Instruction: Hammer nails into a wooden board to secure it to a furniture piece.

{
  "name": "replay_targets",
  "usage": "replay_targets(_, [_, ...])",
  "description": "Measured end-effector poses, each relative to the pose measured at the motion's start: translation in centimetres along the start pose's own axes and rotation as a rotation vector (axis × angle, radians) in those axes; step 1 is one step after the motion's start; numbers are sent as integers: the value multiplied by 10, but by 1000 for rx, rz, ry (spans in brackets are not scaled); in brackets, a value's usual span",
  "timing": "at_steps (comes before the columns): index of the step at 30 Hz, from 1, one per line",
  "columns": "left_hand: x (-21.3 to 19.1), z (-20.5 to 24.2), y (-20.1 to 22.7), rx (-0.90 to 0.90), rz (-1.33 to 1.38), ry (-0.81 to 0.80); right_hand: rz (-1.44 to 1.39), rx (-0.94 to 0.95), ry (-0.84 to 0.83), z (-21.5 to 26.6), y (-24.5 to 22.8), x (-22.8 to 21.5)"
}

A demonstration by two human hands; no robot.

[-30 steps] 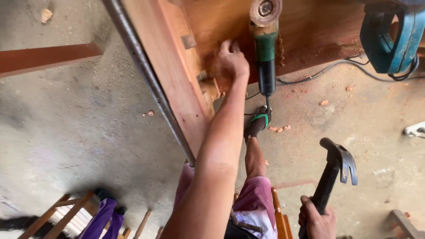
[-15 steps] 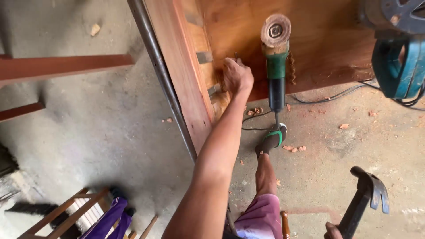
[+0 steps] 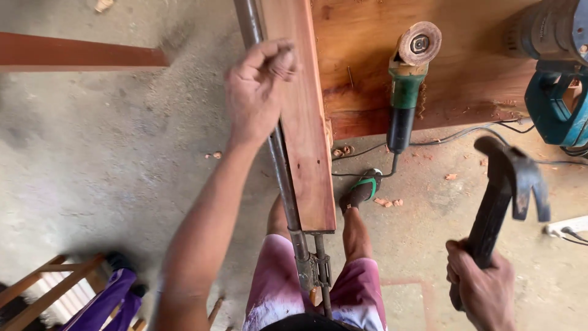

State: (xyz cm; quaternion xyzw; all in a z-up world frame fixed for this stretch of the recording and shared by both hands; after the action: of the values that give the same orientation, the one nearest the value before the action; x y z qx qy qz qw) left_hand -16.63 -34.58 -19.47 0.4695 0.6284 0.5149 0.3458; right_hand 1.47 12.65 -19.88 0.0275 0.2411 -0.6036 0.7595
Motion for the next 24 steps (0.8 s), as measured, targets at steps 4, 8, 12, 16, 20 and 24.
replay_targets(4, [-29, -25, -12, 374, -549, -111, 35, -189, -28, 51, -75, 25])
replay_targets(8, [-27, -27, -5, 535, -665, -86, 111, -446, -13, 55, -67, 44])
replay_targets(12, [-29, -24, -21, 502, -674, -61, 205, -84, 84, 42, -33, 49])
replay_targets(16, [-32, -23, -15, 479, -622, -85, 114, -97, -25, 46, -38, 73])
replay_targets(20, [-30, -26, -30, 302, -381, -99, 139, -111, -39, 51, -52, 90])
replay_targets(24, [-30, -23, -27, 349, -360, -113, 140, -134, -62, 50, -56, 99])
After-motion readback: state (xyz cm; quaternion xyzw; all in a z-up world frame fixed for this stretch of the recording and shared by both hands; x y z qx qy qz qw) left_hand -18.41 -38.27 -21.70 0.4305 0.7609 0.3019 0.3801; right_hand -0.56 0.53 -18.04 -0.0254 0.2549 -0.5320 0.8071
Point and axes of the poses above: each hand's wrist, its own z-axis away from the middle knuckle, its own x-axis out of the palm, y = z × x, the point moved 7 cm from there along -z, towards the middle knuckle, and after that the axes turned 15 degrees about x, right-handed, at the moved point
